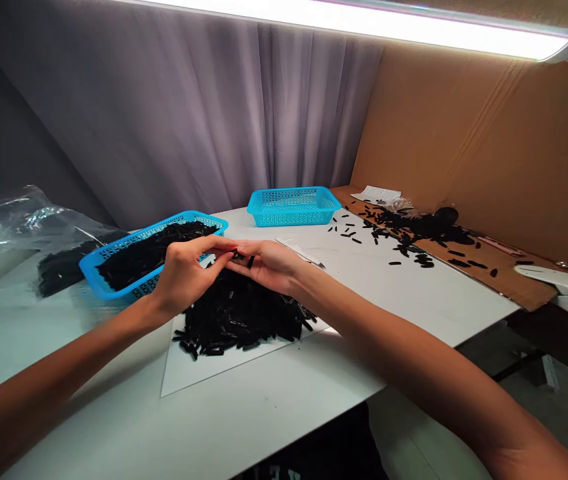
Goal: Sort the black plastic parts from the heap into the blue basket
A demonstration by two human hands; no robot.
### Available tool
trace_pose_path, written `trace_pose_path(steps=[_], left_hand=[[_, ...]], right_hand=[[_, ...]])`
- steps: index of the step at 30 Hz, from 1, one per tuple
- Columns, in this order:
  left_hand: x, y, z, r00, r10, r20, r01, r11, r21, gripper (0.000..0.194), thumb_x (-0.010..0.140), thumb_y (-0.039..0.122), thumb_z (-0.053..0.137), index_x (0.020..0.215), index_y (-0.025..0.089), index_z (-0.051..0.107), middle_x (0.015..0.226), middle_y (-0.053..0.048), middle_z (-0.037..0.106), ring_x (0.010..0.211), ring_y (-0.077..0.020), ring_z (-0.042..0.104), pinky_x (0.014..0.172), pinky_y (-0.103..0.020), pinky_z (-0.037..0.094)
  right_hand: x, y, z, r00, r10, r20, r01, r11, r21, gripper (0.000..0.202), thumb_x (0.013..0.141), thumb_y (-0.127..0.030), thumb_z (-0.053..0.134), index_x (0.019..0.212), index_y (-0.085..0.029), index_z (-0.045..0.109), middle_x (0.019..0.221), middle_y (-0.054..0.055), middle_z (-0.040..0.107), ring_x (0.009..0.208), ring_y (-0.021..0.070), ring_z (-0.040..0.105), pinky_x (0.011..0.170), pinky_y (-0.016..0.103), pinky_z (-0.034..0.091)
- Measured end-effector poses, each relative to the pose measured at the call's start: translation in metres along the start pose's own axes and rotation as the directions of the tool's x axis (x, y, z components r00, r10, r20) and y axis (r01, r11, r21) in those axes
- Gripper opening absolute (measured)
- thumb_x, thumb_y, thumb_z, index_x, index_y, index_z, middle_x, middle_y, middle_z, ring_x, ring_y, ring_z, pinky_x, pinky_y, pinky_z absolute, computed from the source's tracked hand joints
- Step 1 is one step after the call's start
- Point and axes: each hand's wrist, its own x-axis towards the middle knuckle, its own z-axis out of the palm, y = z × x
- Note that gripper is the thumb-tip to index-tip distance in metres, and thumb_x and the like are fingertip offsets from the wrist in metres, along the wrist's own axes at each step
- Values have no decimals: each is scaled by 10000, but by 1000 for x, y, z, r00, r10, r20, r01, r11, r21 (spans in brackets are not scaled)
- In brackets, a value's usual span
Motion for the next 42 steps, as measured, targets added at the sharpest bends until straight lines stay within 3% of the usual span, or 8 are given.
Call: trace_pose_path(steps=[9, 15, 18, 24, 29, 37, 42], left_hand=[[4, 6, -1, 993, -115, -30, 109, 981, -162, 416, 783, -4, 671, 1164, 160, 651, 947, -32, 753, 833, -140, 740, 797, -260, 620], [3, 9, -3, 993, -117, -15, 116, 992, -41, 427, 783, 10, 683, 1173, 173, 618, 894, -12, 767, 770, -145, 735, 787, -293, 605], [1, 10, -2, 998, -63, 0, 63, 997, 46, 410, 809, 54, 679, 1192, 179, 600, 932, -23, 769, 789, -161, 730, 806, -321, 590], [-2, 6, 0, 996, 85, 24, -87, 986, 145, 387, 819, 106, 732, 1176, 178, 601, 1018, -60, 743, 892, -198, 719, 820, -328, 585], [-3, 1, 1, 984, 177, 17, -177, 965, 192, 320, 860, 95, 694, 1156, 173, 600, 991, -61, 743, 841, -185, 723, 803, -321, 590], [-4, -1, -1, 897, 434, 87, -438, 842, 315, 269, 952, 48, 501, 1205, 121, 561, 957, -89, 742, 888, -196, 724, 792, -319, 598], [-3, -3, -5, 819, 560, 122, -561, 740, 372, 264, 962, 62, 478, 1207, 142, 535, 932, -71, 745, 894, -196, 735, 816, -329, 615]], right_hand=[[3, 0, -4, 999, -14, 43, 16, 999, -45, 293, 876, 57, 479, 1033, -70, 692, 1161, 139, 704, 1091, 164, 671, 1110, 321, 481], [1, 0, -5, 989, -18, 148, 35, 993, -114, 308, 898, 5, 488, 1074, -96, 720, 1236, 125, 698, 1169, 169, 644, 1112, 299, 467], [3, 1, -7, 987, -23, 158, 43, 992, -121, 314, 895, 14, 473, 1035, -98, 732, 1174, 122, 724, 1120, 157, 663, 1075, 277, 490], [6, 1, -8, 999, -21, 36, 22, 999, -45, 264, 887, 35, 501, 915, -108, 721, 877, 62, 734, 879, 126, 690, 902, 237, 562], [4, 0, -7, 999, -4, 53, 5, 1000, -19, 270, 897, 40, 490, 920, -116, 710, 776, 30, 692, 803, 113, 668, 906, 256, 560], [3, -1, 0, 999, 14, -45, -16, 999, -50, 291, 858, 40, 507, 1008, -92, 718, 942, 78, 728, 854, 125, 662, 1046, 307, 505], [2, -2, -2, 1000, 18, -24, -19, 998, -58, 373, 830, 39, 514, 1110, -94, 721, 848, 60, 731, 805, 124, 663, 1041, 319, 515]])
